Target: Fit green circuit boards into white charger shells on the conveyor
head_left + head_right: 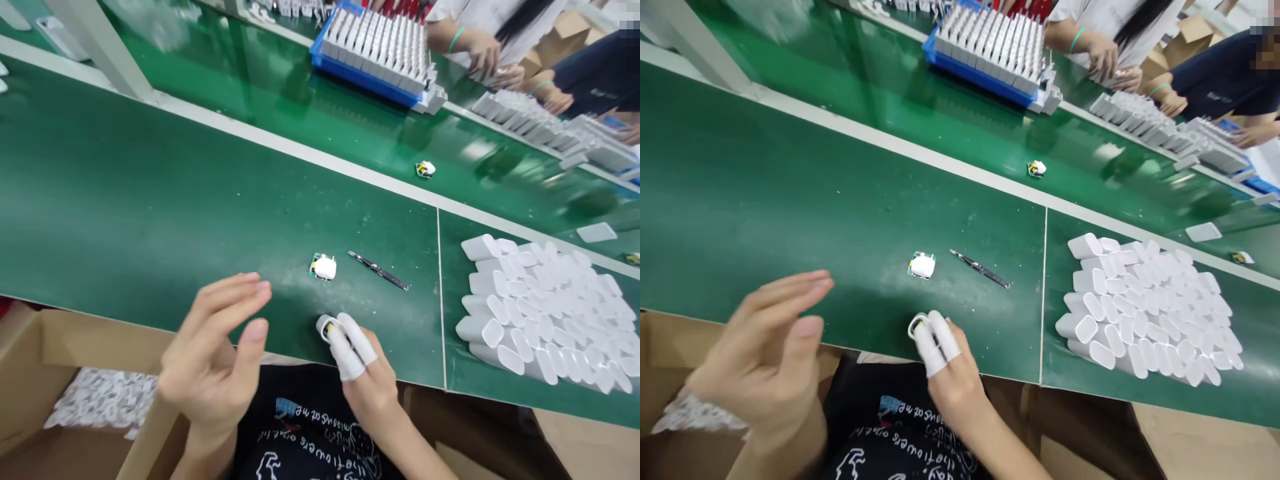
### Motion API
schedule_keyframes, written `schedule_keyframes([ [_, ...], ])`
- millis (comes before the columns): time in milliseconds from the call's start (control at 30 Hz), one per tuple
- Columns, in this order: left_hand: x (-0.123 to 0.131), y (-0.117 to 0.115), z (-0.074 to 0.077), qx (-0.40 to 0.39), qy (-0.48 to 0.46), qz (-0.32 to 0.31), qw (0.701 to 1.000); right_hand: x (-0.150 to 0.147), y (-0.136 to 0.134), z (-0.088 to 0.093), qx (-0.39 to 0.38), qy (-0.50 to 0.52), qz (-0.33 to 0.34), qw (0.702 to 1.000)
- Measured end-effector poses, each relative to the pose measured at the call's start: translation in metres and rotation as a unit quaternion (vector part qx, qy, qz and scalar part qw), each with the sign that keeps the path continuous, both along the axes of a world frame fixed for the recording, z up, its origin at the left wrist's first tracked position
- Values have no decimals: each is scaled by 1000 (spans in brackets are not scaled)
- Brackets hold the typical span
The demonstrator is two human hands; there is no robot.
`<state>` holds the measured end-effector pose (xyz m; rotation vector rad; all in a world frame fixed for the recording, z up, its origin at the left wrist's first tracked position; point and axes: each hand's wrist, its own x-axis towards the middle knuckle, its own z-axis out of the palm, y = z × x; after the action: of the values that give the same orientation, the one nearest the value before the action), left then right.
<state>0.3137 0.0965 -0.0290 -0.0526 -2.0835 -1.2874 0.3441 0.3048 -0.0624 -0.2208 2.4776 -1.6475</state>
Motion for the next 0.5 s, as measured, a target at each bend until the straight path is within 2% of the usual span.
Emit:
schedule_keyframes([
  [67,-2,7,4,-36,14,-111,993,-2,0,15,-12,96,-46,994],
  [100,-2,12,6,-55,13,-179,982,-4,-1,24,-30,107,-74,991],
  [167,-3,24,7,-71,12,-288,955,-7,-5,42,-112,36,-133,984],
  [200,-4,31,7,-64,23,-317,946,-9,-9,49,-172,-26,-154,973],
  [267,-5,45,7,-29,47,-330,943,-12,-16,58,-291,-154,-168,929],
  [333,-6,55,8,8,52,-326,944,-15,-23,64,-367,-256,-162,879],
  [400,-7,60,10,23,43,-326,944,-16,-27,67,-406,-313,-154,845],
  [500,-6,62,13,20,38,-328,944,-16,-27,70,-435,-342,-143,821],
])
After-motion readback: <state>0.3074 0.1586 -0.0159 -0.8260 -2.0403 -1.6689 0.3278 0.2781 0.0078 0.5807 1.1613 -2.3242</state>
